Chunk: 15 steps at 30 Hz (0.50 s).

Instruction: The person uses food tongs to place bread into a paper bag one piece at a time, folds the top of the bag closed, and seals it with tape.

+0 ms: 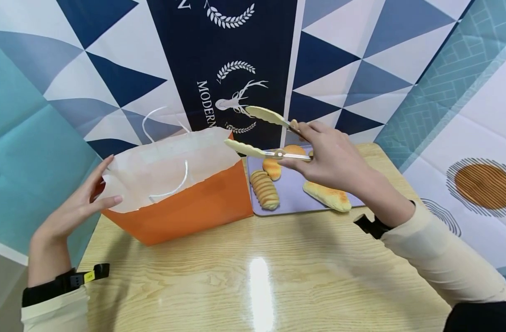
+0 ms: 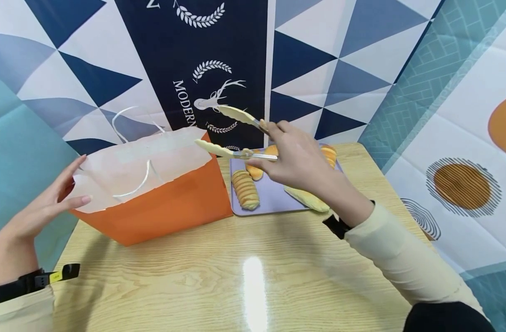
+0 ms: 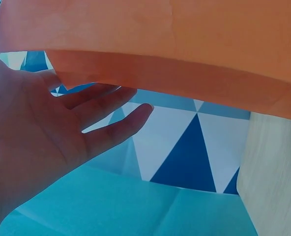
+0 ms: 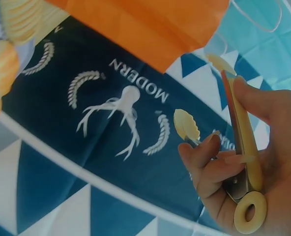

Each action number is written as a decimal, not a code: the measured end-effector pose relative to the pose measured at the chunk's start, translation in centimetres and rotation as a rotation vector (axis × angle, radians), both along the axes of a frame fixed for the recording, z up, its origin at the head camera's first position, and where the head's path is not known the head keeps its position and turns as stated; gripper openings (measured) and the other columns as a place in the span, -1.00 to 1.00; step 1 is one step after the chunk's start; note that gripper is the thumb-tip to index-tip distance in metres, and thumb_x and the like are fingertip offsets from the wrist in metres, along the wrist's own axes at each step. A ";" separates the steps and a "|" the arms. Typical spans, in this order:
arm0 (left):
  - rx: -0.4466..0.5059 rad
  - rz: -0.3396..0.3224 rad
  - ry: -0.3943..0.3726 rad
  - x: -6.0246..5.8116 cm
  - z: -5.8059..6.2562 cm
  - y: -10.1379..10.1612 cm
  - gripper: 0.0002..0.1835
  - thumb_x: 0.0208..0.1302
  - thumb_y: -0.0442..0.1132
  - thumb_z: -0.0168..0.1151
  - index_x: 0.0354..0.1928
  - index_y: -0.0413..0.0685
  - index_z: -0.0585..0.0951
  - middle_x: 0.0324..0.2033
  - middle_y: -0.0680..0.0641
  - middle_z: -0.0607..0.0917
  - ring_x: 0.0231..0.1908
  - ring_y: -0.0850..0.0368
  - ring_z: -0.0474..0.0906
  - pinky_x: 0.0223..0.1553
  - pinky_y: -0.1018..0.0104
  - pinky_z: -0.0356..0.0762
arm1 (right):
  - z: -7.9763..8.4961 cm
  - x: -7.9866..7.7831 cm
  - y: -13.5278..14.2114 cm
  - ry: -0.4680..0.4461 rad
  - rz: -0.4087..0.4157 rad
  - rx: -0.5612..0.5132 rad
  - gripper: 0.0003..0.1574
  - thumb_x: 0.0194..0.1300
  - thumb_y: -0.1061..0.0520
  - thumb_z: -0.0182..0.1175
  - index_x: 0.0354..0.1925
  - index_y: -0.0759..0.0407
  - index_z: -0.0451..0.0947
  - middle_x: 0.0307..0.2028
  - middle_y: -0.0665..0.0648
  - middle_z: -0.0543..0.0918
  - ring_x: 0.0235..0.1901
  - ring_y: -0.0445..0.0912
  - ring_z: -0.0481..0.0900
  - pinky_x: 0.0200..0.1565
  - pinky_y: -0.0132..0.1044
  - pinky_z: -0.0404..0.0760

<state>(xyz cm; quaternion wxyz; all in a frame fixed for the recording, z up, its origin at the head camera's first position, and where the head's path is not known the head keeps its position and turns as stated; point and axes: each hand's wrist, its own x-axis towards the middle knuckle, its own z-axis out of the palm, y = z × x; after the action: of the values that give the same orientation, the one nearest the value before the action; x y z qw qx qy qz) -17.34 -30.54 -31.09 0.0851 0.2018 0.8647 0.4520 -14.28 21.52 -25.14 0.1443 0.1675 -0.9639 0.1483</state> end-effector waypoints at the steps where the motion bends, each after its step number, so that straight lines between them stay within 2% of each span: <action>1: 0.002 -0.002 0.000 0.0 0.0 0.0 -0.03 0.36 -0.26 0.12 0.55 0.50 -0.25 0.54 0.14 -0.33 0.46 -0.24 -0.39 0.29 -0.58 -0.33 | -0.2 0.2 0.5 -0.005 -0.008 -0.004 0.18 0.14 -0.53 0.16 0.42 0.24 0.30 0.05 0.24 0.57 -0.22 0.07 0.55 -0.28 0.01 0.61; 5: 0.001 0.002 0.001 -0.1 -0.1 0.0 -0.02 0.36 -0.27 0.12 0.55 0.48 -0.25 0.54 0.10 -0.35 0.46 -0.25 -0.39 0.29 -0.57 -0.34 | -1.1 0.6 2.0 -0.013 -0.045 -0.010 0.13 0.14 -0.51 0.18 0.38 0.22 0.35 0.00 0.25 0.58 -0.19 0.09 0.55 -0.31 0.02 0.60; 11: -0.001 0.007 0.000 0.0 -0.1 0.0 -0.02 0.35 -0.28 0.13 0.56 0.46 -0.25 0.55 0.07 -0.36 0.46 -0.27 -0.38 0.30 -0.57 -0.33 | -3.3 0.7 3.7 -0.006 -0.083 0.010 0.01 0.14 -0.47 0.22 0.18 0.30 0.47 -0.27 0.20 0.56 -0.42 0.05 0.47 -0.49 -0.10 0.48; 12: 0.000 0.007 -0.001 0.0 -0.1 0.0 -0.02 0.35 -0.28 0.13 0.56 0.45 -0.26 0.55 0.07 -0.36 0.45 -0.28 -0.39 0.30 -0.57 -0.34 | -3.7 0.7 3.9 -0.013 -0.088 0.009 -0.02 0.14 -0.47 0.22 0.12 0.31 0.50 -0.29 0.20 0.55 -0.42 0.05 0.46 -0.49 -0.11 0.48; 15: 0.000 0.013 -0.005 0.1 -0.2 0.0 -0.02 0.35 -0.27 0.13 0.57 0.43 -0.26 0.55 0.07 -0.36 0.45 -0.32 -0.37 0.27 -0.60 -0.31 | -5.3 0.7 4.4 -0.041 -0.099 0.003 0.01 0.13 -0.48 0.22 0.10 0.37 0.51 -0.29 0.21 0.56 -0.37 0.06 0.48 -0.44 -0.07 0.51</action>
<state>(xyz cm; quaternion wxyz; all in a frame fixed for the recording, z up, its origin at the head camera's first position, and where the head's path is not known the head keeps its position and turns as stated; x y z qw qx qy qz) -17.22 -30.52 -31.24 0.0843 0.1953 0.8658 0.4530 -13.59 25.88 -30.43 0.1315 0.1168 -0.9739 0.1432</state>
